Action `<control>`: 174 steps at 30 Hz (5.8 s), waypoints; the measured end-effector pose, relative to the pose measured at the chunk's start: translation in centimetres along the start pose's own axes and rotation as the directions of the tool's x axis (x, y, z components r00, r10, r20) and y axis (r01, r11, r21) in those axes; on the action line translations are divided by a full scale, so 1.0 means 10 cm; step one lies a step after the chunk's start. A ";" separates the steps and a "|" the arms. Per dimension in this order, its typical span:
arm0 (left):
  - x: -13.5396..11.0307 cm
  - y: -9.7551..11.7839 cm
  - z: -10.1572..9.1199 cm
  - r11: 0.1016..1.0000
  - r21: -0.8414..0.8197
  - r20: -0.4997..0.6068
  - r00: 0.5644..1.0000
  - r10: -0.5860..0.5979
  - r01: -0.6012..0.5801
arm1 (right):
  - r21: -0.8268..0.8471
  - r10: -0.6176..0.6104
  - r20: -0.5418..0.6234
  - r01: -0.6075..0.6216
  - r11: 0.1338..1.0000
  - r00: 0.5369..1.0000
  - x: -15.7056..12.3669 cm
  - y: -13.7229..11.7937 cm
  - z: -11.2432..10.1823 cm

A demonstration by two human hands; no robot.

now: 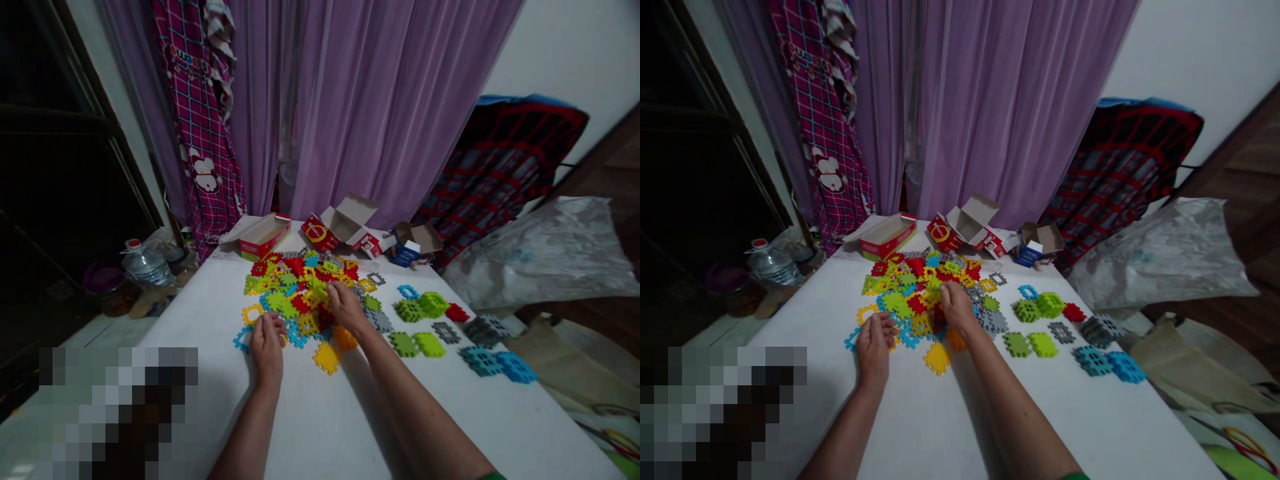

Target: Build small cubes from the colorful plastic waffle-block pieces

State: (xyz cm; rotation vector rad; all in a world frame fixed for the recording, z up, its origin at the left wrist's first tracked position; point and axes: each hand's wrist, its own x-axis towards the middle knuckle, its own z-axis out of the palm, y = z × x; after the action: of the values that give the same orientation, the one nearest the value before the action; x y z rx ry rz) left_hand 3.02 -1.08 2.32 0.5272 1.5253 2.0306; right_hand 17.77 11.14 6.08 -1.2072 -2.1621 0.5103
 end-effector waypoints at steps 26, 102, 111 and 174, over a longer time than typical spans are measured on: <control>-0.01 0.04 -0.01 0.994 0.104 0.062 0.998 0.028 -0.035 | -0.418 0.097 -0.075 -0.120 0.901 0.992 -0.73 0.42 -0.29; 0.00 0.02 0.00 0.996 0.093 0.093 0.996 0.000 -0.009 | -0.289 0.047 0.156 0.001 0.957 0.987 -0.24 0.34 -0.25; 0.00 0.03 0.01 0.996 0.084 0.097 0.995 -0.015 0.007 | -0.318 -0.037 0.199 0.100 0.943 0.979 -0.15 0.39 -0.33; -0.01 0.05 -0.01 0.980 0.199 0.122 0.993 -0.002 -0.022 | -0.218 0.630 -0.478 -0.777 0.590 0.612 -0.73 1.55 -1.53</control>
State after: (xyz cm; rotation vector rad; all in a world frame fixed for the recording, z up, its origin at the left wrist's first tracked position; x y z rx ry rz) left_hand 2.89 -1.33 2.79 0.7248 1.6643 1.8260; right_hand 40.66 13.40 5.99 -2.2544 -1.4116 0.1099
